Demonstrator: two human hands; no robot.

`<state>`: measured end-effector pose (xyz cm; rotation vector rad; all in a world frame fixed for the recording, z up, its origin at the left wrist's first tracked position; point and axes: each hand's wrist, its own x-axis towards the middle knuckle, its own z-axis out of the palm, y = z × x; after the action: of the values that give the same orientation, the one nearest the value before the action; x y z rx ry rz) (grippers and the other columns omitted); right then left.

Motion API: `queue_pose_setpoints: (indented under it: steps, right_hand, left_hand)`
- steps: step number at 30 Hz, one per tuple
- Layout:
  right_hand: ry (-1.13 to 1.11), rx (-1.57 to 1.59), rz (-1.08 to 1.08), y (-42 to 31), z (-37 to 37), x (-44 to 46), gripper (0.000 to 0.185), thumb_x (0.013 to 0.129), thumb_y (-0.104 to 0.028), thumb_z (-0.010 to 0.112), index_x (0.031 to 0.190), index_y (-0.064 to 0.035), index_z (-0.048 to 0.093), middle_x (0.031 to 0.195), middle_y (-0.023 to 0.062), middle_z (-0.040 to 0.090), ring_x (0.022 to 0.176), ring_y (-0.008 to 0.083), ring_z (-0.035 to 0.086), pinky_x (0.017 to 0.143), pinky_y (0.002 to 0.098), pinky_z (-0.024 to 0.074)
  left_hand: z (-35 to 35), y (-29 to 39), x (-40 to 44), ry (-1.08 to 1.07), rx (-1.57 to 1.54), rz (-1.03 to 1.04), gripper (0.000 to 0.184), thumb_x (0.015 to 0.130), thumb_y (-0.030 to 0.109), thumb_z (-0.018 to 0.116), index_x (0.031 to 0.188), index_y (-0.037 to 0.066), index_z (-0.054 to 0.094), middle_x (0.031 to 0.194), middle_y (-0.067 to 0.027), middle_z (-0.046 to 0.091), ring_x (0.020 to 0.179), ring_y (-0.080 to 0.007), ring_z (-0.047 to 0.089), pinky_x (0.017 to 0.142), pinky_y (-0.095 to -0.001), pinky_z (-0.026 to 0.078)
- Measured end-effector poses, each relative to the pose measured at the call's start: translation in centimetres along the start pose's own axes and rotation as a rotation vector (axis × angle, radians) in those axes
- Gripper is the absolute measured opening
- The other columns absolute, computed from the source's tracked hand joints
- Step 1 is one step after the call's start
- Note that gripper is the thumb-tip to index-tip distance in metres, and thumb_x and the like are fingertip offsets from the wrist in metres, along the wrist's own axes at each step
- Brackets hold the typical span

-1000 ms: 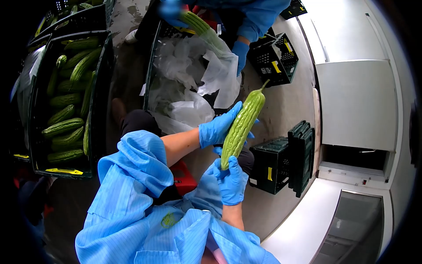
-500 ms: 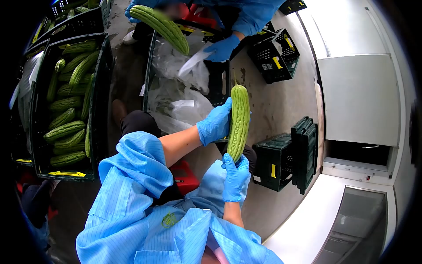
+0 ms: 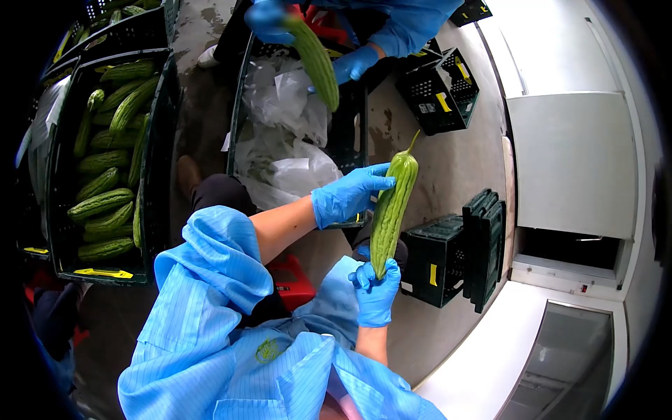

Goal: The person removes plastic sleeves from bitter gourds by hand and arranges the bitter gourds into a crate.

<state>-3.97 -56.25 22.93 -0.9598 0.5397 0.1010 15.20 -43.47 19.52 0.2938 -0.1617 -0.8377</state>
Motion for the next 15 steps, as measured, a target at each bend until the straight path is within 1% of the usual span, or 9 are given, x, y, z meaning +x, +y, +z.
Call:
queue_pose_setpoints:
  steps: [5, 7, 10, 12, 15]
  right_hand:
    - [-0.013, 0.119, 0.051, 0.3, -1.2, 0.1, 0.038, 0.093, -0.044, 0.05, 0.085, -0.0075, 0.056, 0.057, 0.0011, 0.039, 0.047, 0.0145, 0.04, 0.066, 0.0392, 0.0536]
    - [-0.028, 0.134, 0.052, 0.3, -1.2, 0.1, 0.038, 0.093, -0.044, 0.05, 0.087, -0.0066, 0.056, 0.057, 0.0015, 0.041, 0.047, 0.0149, 0.041, 0.065, 0.0393, 0.0535]
    - [0.04, -0.041, -0.005, 0.4, 0.0, -0.2, 0.038, 0.094, -0.037, 0.048, 0.097, -0.0005, 0.058, 0.057, 0.004, 0.047, 0.049, 0.0154, 0.046, 0.062, 0.037, 0.0518]
    - [0.028, -0.132, 0.002, 0.6, -1.1, 0.2, 0.044, 0.094, -0.036, 0.049, 0.11, 0.0045, 0.057, 0.059, 0.0038, 0.05, 0.05, 0.0144, 0.048, 0.061, 0.0338, 0.051]
    - [0.031, -0.189, 0.016, 1.1, -2.1, 0.6, 0.052, 0.094, -0.035, 0.051, 0.122, 0.0094, 0.053, 0.062, 0.0034, 0.052, 0.051, 0.0129, 0.049, 0.059, 0.0295, 0.049]
  left_hand:
    - [0.1, 0.0, 0.0, 0.009, 0.079, 0.012, 0.052, 0.089, 0.027, 0.066, 0.134, 0.011, 0.048, 0.119, -0.0043, 0.059, 0.108, -0.0193, 0.059, 0.091, -0.0418, 0.049]
    - [0.4, 0.2, -0.1, 0.082, 0.125, -0.015, 0.049, 0.089, 0.029, 0.066, 0.132, 0.011, 0.05, 0.118, -0.0045, 0.059, 0.106, -0.0189, 0.059, 0.089, -0.0411, 0.05]
    - [0.4, 0.2, -0.1, 0.166, 0.186, -0.025, 0.043, 0.09, 0.031, 0.063, 0.127, 0.011, 0.052, 0.113, -0.0049, 0.06, 0.101, -0.0184, 0.059, 0.085, -0.0392, 0.05]
    - [0.3, 0.1, 0.0, 0.208, 0.204, -0.01, 0.04, 0.09, 0.032, 0.061, 0.124, 0.011, 0.054, 0.109, -0.0047, 0.06, 0.096, -0.0179, 0.059, 0.082, -0.0375, 0.051]
    - [0.4, 0.1, -0.2, 0.259, 0.225, 0.012, 0.036, 0.09, 0.031, 0.058, 0.119, 0.011, 0.055, 0.102, -0.0038, 0.06, 0.09, -0.0166, 0.058, 0.076, -0.0343, 0.05]
